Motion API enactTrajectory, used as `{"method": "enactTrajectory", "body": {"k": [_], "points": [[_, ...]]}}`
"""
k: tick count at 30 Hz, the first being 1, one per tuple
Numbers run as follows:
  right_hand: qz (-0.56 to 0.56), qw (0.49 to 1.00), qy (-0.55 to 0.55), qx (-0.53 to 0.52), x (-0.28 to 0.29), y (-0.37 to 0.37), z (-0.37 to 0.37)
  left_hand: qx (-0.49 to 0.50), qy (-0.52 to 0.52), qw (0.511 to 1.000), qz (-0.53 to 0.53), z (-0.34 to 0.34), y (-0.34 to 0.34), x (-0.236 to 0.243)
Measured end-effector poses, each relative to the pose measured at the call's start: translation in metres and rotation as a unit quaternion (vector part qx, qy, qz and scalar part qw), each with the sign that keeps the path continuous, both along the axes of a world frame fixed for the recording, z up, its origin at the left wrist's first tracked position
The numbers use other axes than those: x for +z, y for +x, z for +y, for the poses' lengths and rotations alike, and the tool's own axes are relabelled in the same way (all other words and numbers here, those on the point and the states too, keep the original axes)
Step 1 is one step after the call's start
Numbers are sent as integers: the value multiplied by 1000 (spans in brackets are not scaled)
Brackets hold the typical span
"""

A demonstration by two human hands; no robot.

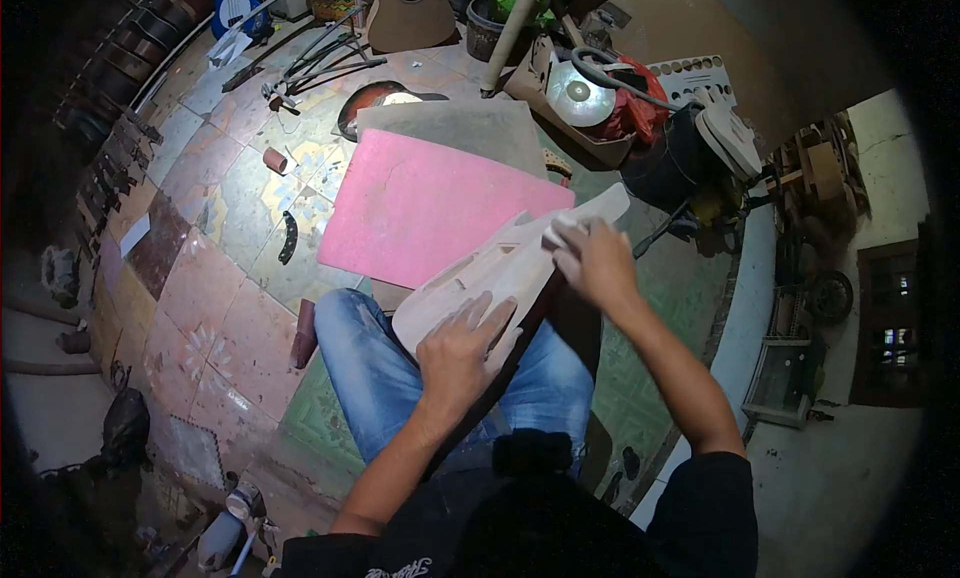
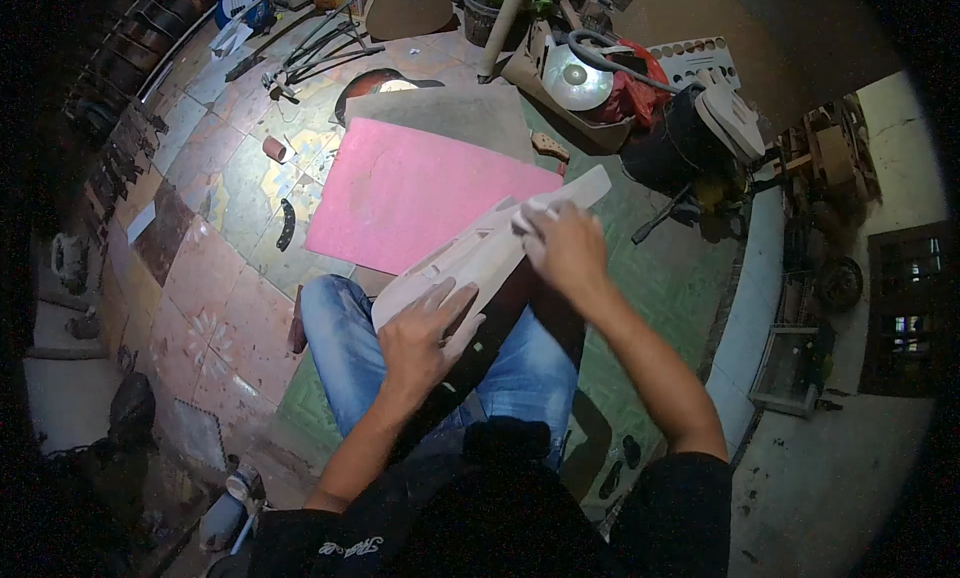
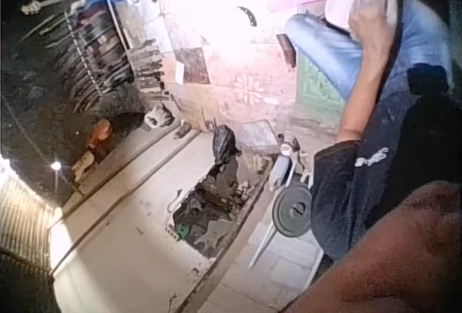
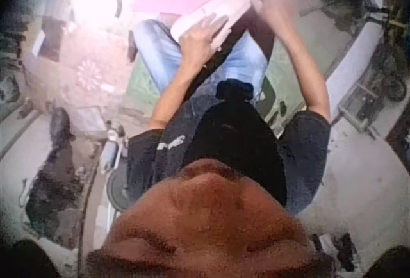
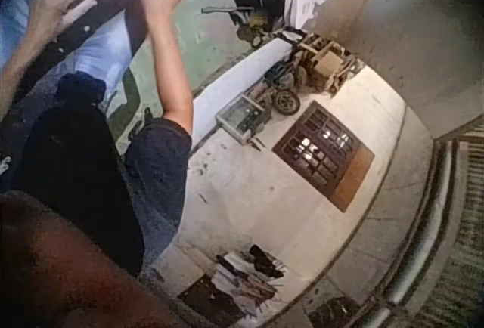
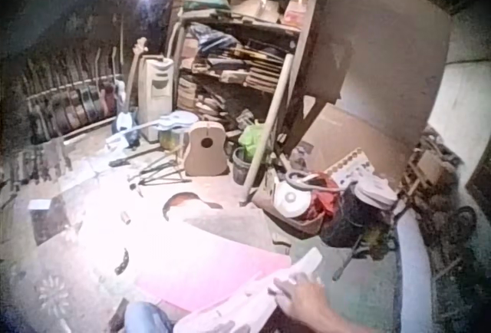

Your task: The person sands the wooden body of an electric guitar by hand. They hold the guitar body and rub a piece of sandpaper along its edges and interior curves.

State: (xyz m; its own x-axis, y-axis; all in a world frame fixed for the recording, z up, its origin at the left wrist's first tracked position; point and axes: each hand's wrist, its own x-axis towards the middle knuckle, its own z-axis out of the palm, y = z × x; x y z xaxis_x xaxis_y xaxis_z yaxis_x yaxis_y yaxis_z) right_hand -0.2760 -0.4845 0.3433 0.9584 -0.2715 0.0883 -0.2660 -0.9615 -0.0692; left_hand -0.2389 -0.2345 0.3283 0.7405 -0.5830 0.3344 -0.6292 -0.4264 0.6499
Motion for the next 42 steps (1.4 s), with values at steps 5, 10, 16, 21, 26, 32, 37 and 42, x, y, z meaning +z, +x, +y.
{"method": "enactTrajectory", "body": {"k": [5,10,16,21,26,32,37,42], "points": [[52,992,-83,-83,10,6,1,-5,1,1000,3,-1,-3,-5],[58,998,19,-26,13,5,-1,-14,-6,1000,-23,-3,-8,-4],[64,982,173,52,21,-4,8,-19,0,1000,-5,0,-4,-8],[60,995,71,-34,17,-10,28,10,-32,999,22,1,1,-6],[21,988,153,-7,18,-12,24,22,-22,999,44,-3,1,-2],[-50,965,255,45,17,-26,58,36,-30,998,42,3,6,-6],[-42,985,169,-2,24,-23,85,58,1,998,24,3,7,-10],[-110,963,235,-71,-4,-18,41,40,1,999,32,-3,8,-9]]}}
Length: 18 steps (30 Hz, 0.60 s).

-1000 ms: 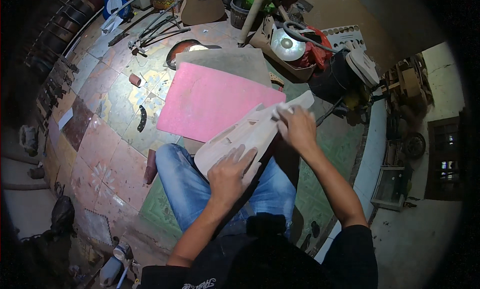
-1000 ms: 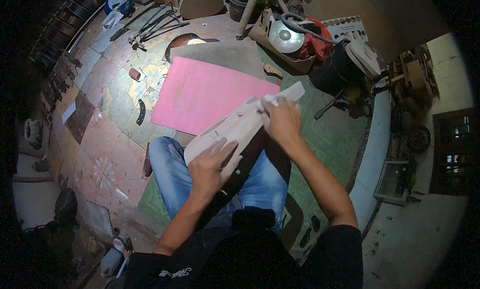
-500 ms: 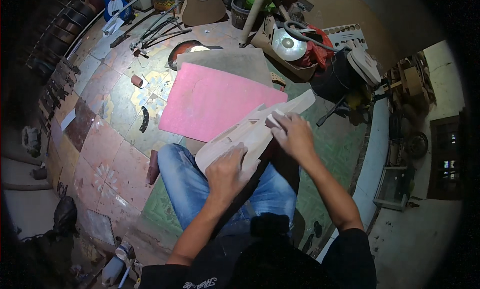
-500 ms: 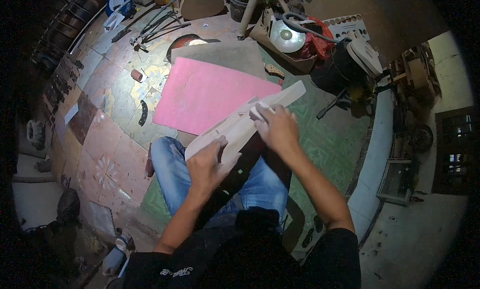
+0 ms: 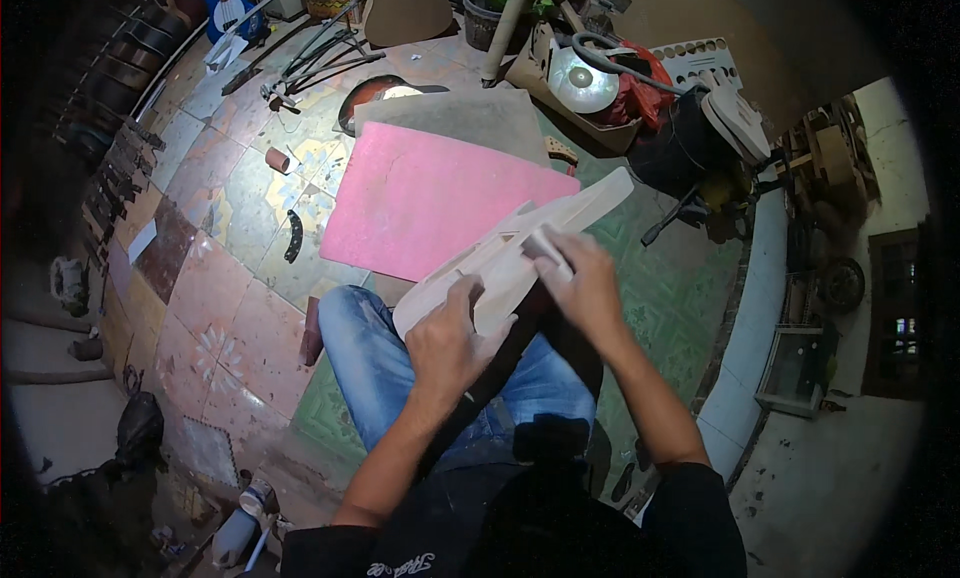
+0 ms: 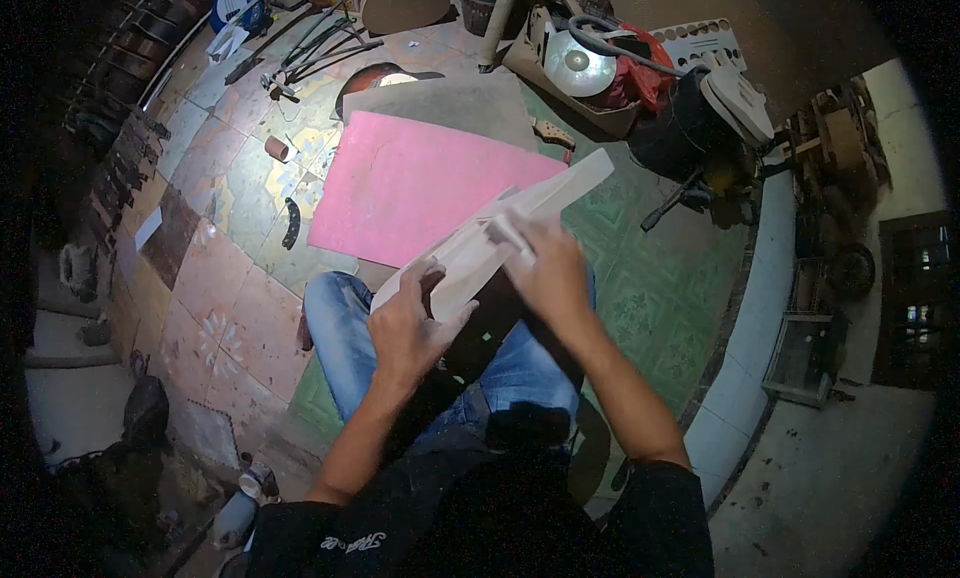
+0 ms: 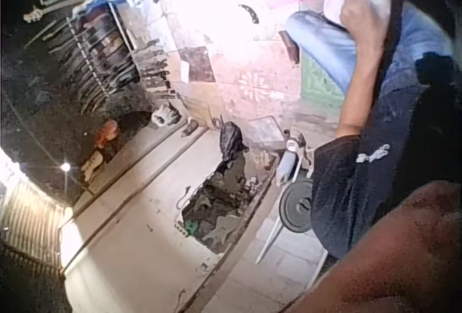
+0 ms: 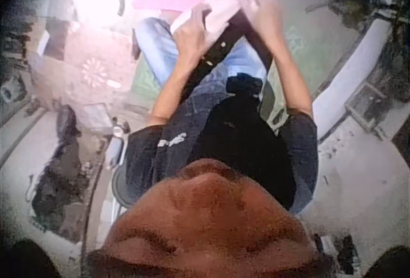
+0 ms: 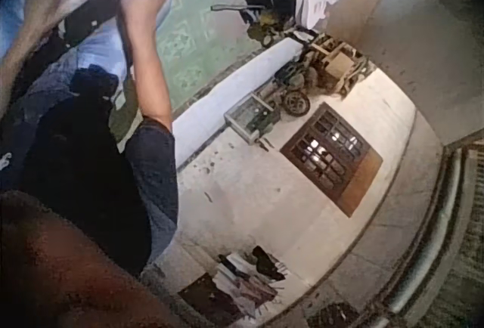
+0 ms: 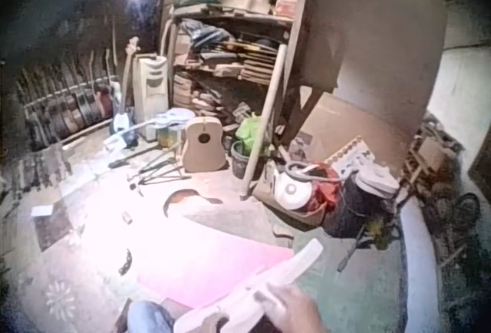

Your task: The person sands the wooden body of an electric guitar by hand. They hold the guitar body and rub a piece of sandpaper along its edges and interior curves.

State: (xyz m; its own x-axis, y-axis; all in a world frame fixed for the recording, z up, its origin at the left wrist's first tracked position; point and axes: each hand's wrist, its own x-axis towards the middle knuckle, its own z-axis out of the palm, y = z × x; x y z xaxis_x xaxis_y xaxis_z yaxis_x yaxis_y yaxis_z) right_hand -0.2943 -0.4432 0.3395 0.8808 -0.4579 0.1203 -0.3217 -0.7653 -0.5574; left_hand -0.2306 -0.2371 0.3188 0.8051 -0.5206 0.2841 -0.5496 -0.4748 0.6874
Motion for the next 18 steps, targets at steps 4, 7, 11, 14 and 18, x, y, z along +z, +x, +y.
{"method": "enactTrajectory", "body": {"k": [4,7,11,14,18], "points": [[-20,992,-75,101,29,-9,62,11,28,1000,-2,4,7,-1],[-4,991,-30,129,30,-9,42,10,29,1000,4,2,6,1],[90,995,-31,16,30,8,17,-14,25,1000,7,-1,1,2],[80,981,-69,161,60,-6,72,1,127,990,67,7,-4,4],[192,976,-1,99,45,21,1,5,8,1000,-3,-7,-11,0]]}}
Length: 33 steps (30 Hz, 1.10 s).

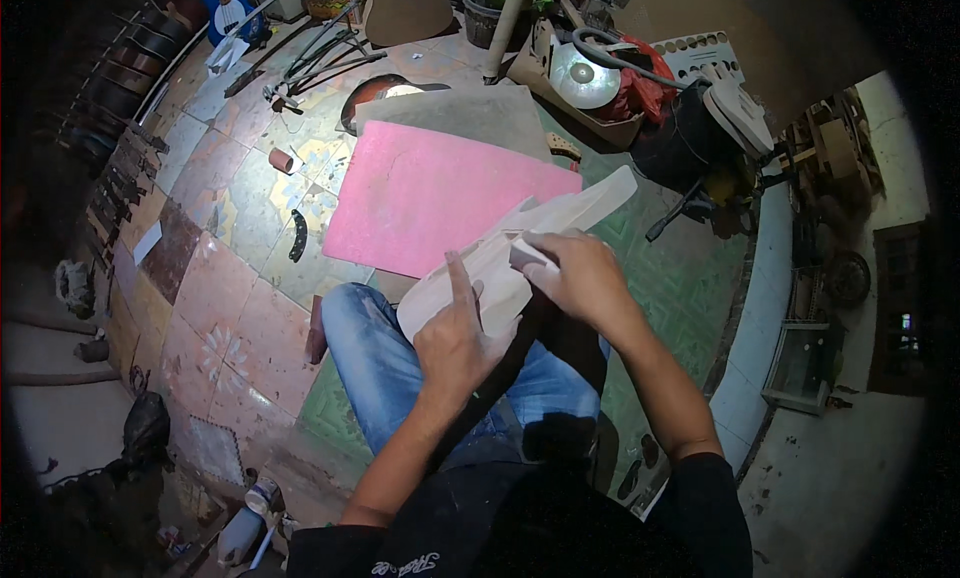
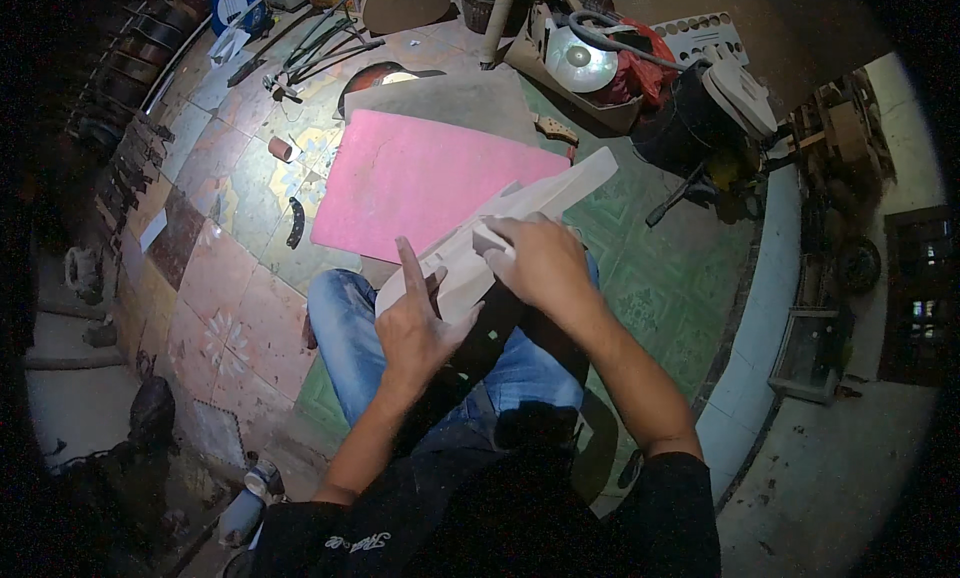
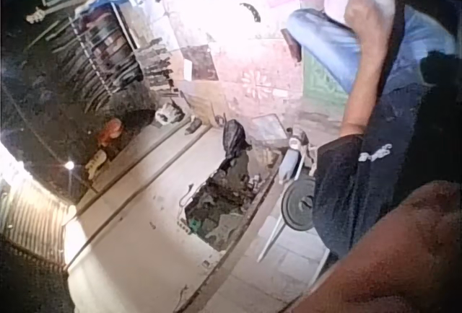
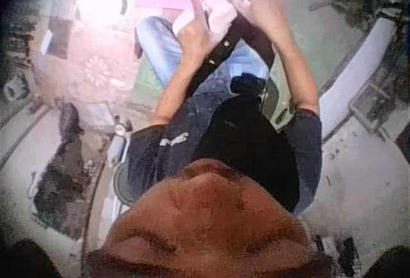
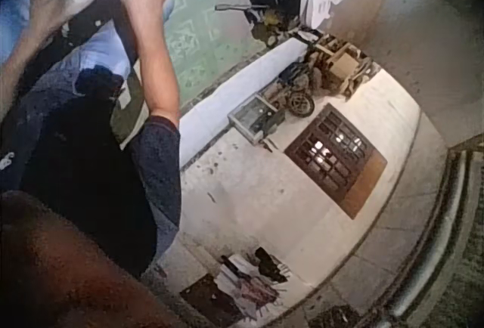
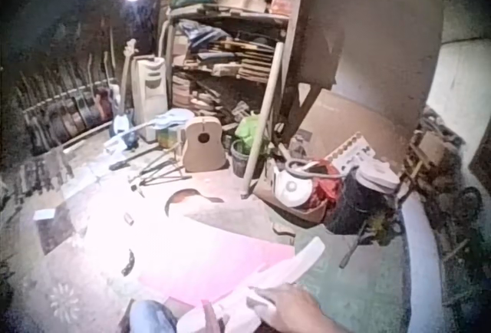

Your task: The person sands the wooden body of an electric guitar by hand. They hold the guitar body and rub a piece of sandpaper along its edges and interior curves.

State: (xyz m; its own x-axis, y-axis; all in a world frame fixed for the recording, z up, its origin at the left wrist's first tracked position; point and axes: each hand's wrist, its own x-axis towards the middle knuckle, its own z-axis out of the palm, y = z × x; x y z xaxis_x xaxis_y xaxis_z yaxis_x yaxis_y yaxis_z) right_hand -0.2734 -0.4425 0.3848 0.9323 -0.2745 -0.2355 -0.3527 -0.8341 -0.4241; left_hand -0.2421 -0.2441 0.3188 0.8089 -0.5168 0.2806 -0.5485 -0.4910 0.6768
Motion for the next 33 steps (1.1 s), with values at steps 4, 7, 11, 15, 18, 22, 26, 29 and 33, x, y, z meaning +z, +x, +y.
{"method": "enactTrajectory", "body": {"k": [4,7,11,15,18,22,26,29,33], "points": [[-60,994,-16,92,25,-17,63,28,64,997,19,8,-1,-4],[-14,1000,-12,15,-3,-7,14,9,54,999,0,3,-2,-3],[17,995,-65,77,16,-7,44,13,87,996,19,7,-2,-6],[-65,996,5,58,1,-11,19,11,108,993,42,7,-1,-2],[-9,999,-28,12,-4,-2,1,-24,14,999,-30,1,2,-1],[-103,993,1,65,8,-19,48,8,73,996,41,7,9,-2],[-110,993,-34,-14,-13,3,6,30,-23,999,-29,4,17,-6],[-149,986,-21,72,11,-10,64,69,29,997,-4,15,18,-3],[-197,978,-7,-74,-46,0,-3,74,53,995,-33,17,25,14]]}}
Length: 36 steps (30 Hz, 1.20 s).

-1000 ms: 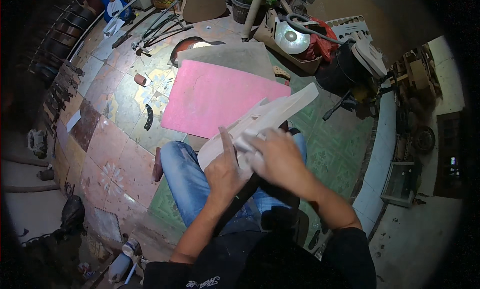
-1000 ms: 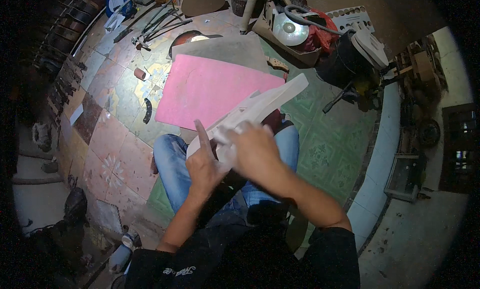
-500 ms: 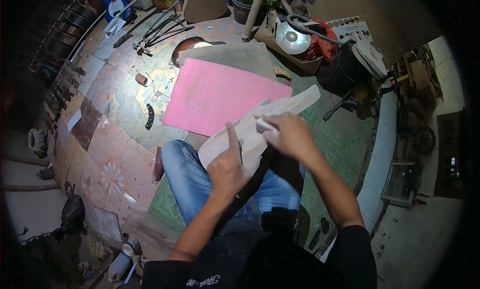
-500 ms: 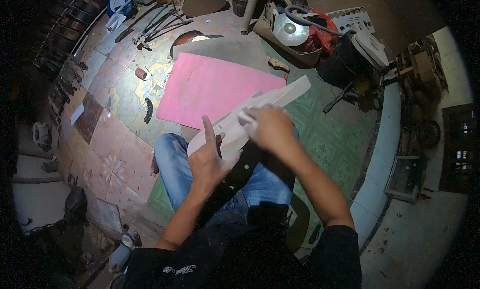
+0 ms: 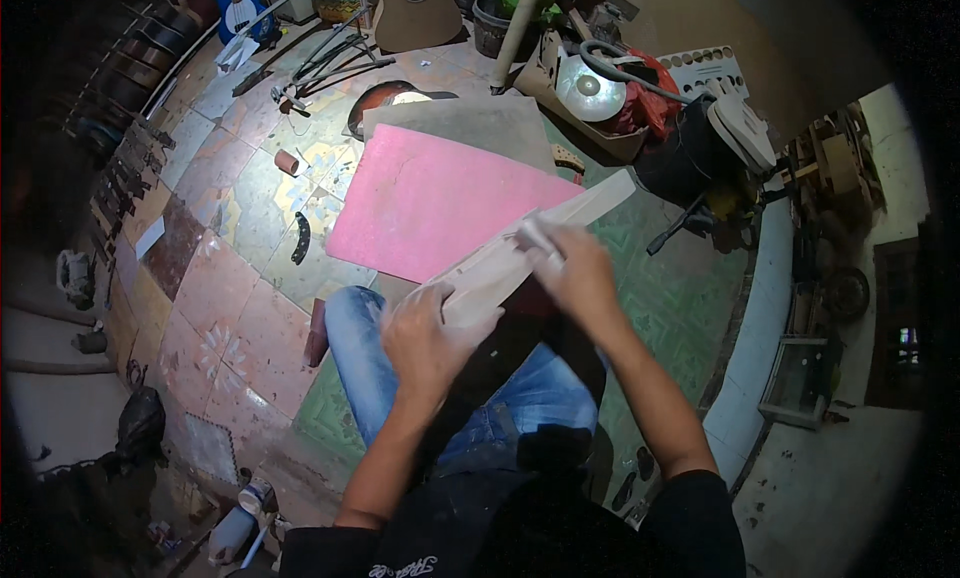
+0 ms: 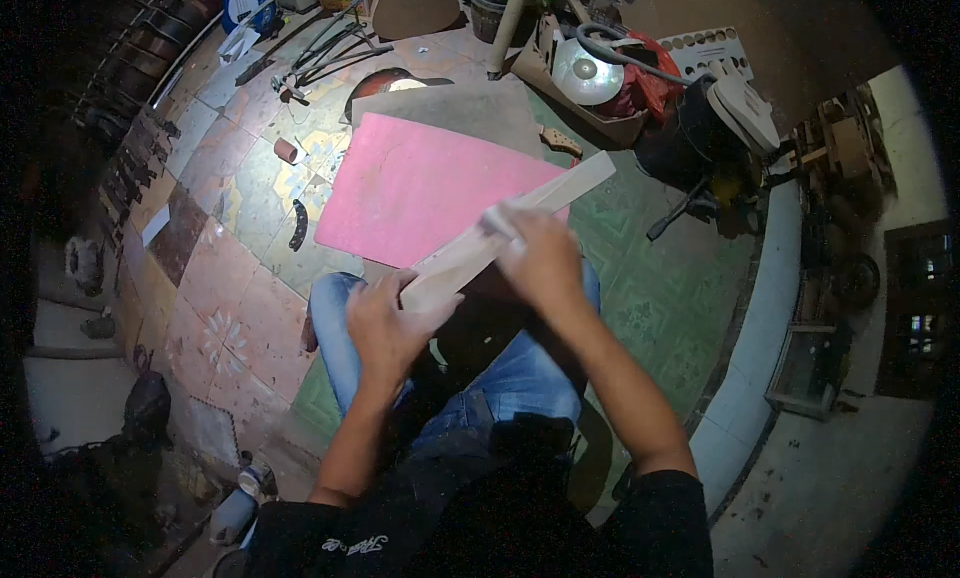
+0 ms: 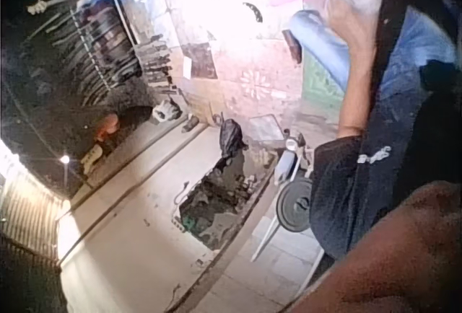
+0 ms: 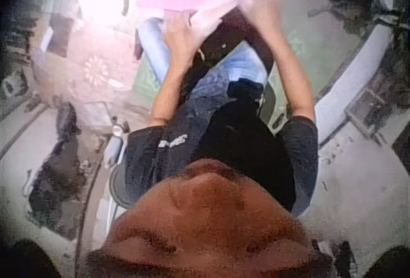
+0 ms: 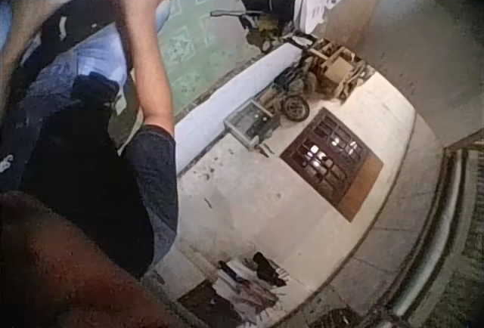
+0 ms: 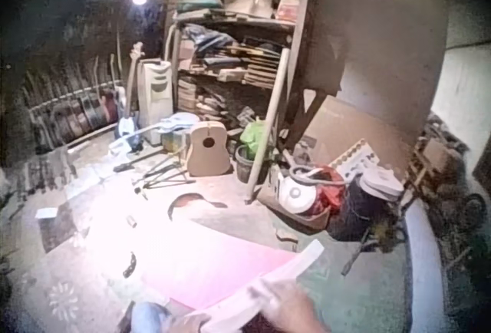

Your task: The person sands the wooden body of an electric guitar by hand. They hold the guitar body and rub a piece of sandpaper along its edges and interior curves.

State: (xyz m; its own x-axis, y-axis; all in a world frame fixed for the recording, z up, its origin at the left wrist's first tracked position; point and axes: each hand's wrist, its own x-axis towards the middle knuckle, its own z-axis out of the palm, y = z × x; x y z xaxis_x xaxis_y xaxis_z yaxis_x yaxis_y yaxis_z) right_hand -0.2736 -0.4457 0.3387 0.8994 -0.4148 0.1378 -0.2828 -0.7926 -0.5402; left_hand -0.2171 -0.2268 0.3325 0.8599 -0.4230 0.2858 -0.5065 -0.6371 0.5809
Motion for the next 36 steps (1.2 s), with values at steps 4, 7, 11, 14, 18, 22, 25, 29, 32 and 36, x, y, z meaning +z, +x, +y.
{"method": "enactTrajectory", "body": {"k": [4,7,11,14,18,22,25,29,32,36], "points": [[44,992,-84,89,28,3,52,-4,-77,996,48,13,-1,-30],[48,990,-22,132,49,-1,68,-48,-139,989,18,12,1,-33],[112,990,-32,75,40,21,28,-44,-117,992,24,6,5,-29],[68,983,-81,151,71,2,84,-27,-120,992,24,12,5,-37],[183,980,52,59,49,24,23,-22,-119,993,19,3,3,-33],[66,984,-72,149,67,1,85,-9,-130,991,-6,10,7,-42],[93,993,22,62,40,20,19,-16,-122,992,22,4,6,-27],[41,986,-80,140,54,8,68,-2,-91,995,49,13,7,-33],[-11,991,-9,132,33,4,34,-18,-102,994,42,11,6,-23],[96,986,-139,-6,18,14,2,-18,-90,994,61,8,9,-22]]}}
